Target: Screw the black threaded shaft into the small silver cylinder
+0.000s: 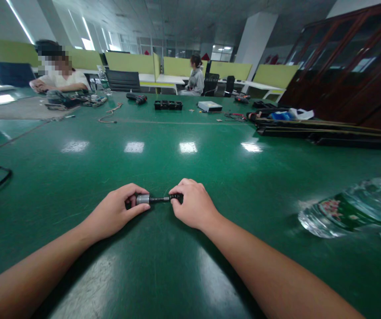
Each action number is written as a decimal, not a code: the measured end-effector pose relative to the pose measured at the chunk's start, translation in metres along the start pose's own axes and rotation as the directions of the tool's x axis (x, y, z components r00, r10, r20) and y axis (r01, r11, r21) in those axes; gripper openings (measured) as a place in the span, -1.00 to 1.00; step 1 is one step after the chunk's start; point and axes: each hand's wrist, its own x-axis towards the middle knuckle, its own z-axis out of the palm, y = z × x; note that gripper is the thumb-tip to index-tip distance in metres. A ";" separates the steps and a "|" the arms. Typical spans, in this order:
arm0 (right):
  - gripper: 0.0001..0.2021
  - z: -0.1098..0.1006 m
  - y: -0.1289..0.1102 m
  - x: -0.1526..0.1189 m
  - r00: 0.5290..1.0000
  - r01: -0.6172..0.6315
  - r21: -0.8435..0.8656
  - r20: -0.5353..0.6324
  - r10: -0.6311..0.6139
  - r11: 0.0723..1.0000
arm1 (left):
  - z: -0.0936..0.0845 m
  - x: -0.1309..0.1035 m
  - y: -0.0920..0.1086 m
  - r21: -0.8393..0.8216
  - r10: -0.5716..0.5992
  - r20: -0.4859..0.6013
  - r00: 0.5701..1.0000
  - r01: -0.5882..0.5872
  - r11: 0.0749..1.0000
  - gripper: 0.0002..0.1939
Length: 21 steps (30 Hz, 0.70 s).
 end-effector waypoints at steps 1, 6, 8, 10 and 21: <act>-0.84 -0.001 0.002 0.000 0.999 -0.032 -0.015 -0.016 0.032 0.999 | 0.000 0.000 0.000 0.000 0.000 -0.005 1.000 0.000 1.000 -0.73; -0.82 -0.001 0.002 -0.001 0.999 -0.045 -0.033 -0.016 0.044 0.998 | 0.001 -0.001 -0.002 -0.001 0.001 -0.010 1.000 -0.001 1.000 -0.74; -0.81 -0.001 -0.001 -0.002 0.999 -0.035 -0.047 0.000 0.035 0.998 | 0.001 -0.001 -0.001 -0.003 -0.003 -0.003 1.000 0.003 1.000 -0.74; -0.81 -0.001 -0.004 -0.003 0.999 -0.032 -0.059 0.005 0.033 0.998 | 0.000 -0.001 -0.001 -0.003 -0.008 0.002 1.000 0.008 1.000 -0.73; -0.65 0.005 -0.008 -0.003 0.996 0.077 0.211 0.031 -0.086 0.974 | 0.000 0.000 -0.003 -0.025 0.027 0.035 0.999 -0.027 0.999 -0.75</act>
